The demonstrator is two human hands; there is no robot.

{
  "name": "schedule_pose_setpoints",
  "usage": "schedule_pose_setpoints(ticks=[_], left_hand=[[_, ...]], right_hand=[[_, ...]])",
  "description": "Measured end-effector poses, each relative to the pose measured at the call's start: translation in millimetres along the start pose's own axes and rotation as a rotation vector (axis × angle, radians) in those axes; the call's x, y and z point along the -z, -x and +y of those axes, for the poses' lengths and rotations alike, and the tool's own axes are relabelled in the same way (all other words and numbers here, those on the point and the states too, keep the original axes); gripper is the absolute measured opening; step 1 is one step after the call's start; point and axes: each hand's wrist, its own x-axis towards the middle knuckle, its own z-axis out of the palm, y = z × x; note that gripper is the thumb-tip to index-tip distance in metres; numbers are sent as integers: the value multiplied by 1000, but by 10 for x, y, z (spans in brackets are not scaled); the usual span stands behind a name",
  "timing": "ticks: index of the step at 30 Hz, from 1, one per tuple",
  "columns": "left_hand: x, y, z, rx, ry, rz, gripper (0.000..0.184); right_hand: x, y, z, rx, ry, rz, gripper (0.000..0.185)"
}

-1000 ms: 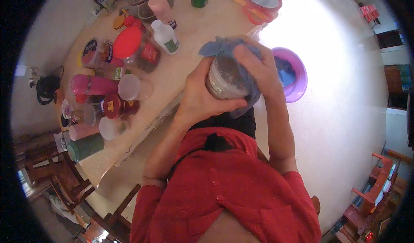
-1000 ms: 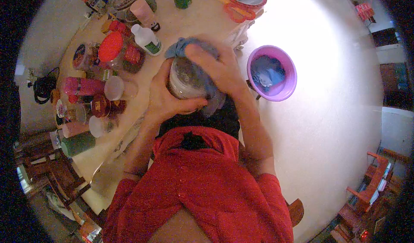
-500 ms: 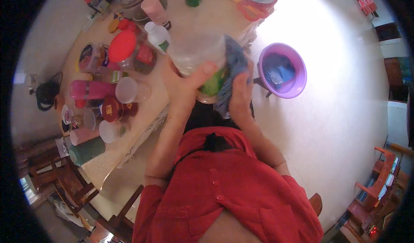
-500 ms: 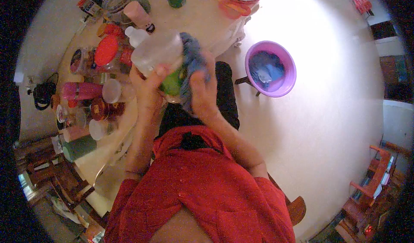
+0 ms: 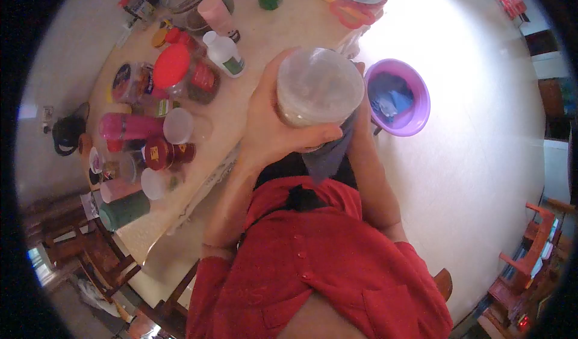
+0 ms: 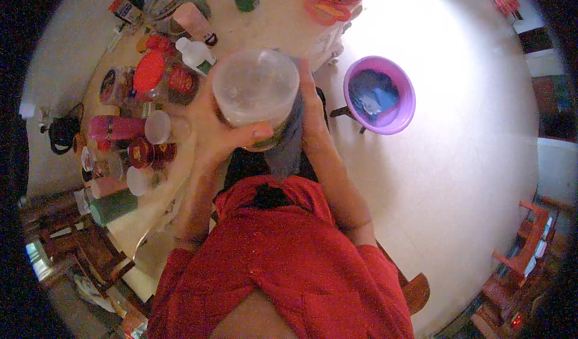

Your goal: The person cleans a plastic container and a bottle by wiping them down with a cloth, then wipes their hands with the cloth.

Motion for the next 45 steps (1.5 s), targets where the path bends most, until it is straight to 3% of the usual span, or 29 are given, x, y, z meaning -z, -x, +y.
schedule_pose_setpoints(ticks=[2, 4, 6, 7, 9, 10, 11, 12, 13, 15, 18, 19, 21, 22, 24, 26, 31, 34, 36, 38, 42, 45], left_hand=[[-33, -54, -121, -93, -25, 90, 93], [-35, -25, -242, -185, -49, 175, 97], [-5, 43, -261, -135, -457, 293, 105], [-13, 46, -220, -135, -457, 294, 105], [-57, 47, -136, -41, -340, 77, 103], [-87, 54, -112, -7, -303, 9, 102], [-149, 78, -130, -75, -213, 76, 98], [-188, 99, -148, -142, -121, 142, 94], [-198, 95, -169, -144, -120, 143, 94], [-205, 73, -205, -25, 214, 223, 92], [-157, 93, -166, 45, 232, 210, 90], [-140, 112, -175, 46, 233, 202, 90], [-110, 178, -215, 90, 357, 119, 79], [-107, 200, -216, 90, 358, 120, 79], [-108, 232, -213, 208, 597, 192, 64], [-101, 225, -240, 241, 587, 277, 59], [-74, 47, -179, 310, 507, 584, 47], [-146, 7, -191, 277, 619, 567, 44], [-224, 15, -247, 27, 211, 591, 55], [-244, -2, -285, -67, 135, 555, 64], [-181, -117, -298, -261, -30, 483, 86], [-129, -162, -309, -330, -141, 498, 87]], right_hand=[[118, -54, 28, 59, 155, 94, 54], [73, 23, -14, 49, 13, 45, 53], [63, 84, -9, 39, -129, 1, 53], [64, 95, 20, 128, -83, 6, 54], [42, 144, 84, 211, -35, 7, 55], [24, 184, 118, 388, 193, 19, 57], [19, 205, 134, 565, 424, 34, 58], [29, 193, 139, 563, 426, 32, 58], [33, 164, 139, 778, 570, -29, 56], [7, 165, 97, 994, 712, -87, 54], [-222, 238, -190, 690, 669, -109, 51], [-171, 161, -221, 693, 668, -101, 51], [-67, -32, -281, 325, 574, -20, 52], [-69, -71, -305, 180, 365, -123, 52], [-23, -54, -197, 110, 239, -117, 54], [2, -45, -48, -35, -10, -108, 56], [-68, 72, 186, 17, -273, -221, 60], [-108, 118, 214, 44, -386, -116, 59], [-133, 118, 173, -6, -376, -67, 56], [-132, 120, 175, -63, -363, -18, 54], [-50, 121, 277, -135, -553, -148, 47], [-29, 197, 270, -186, -578, -141, 47]])
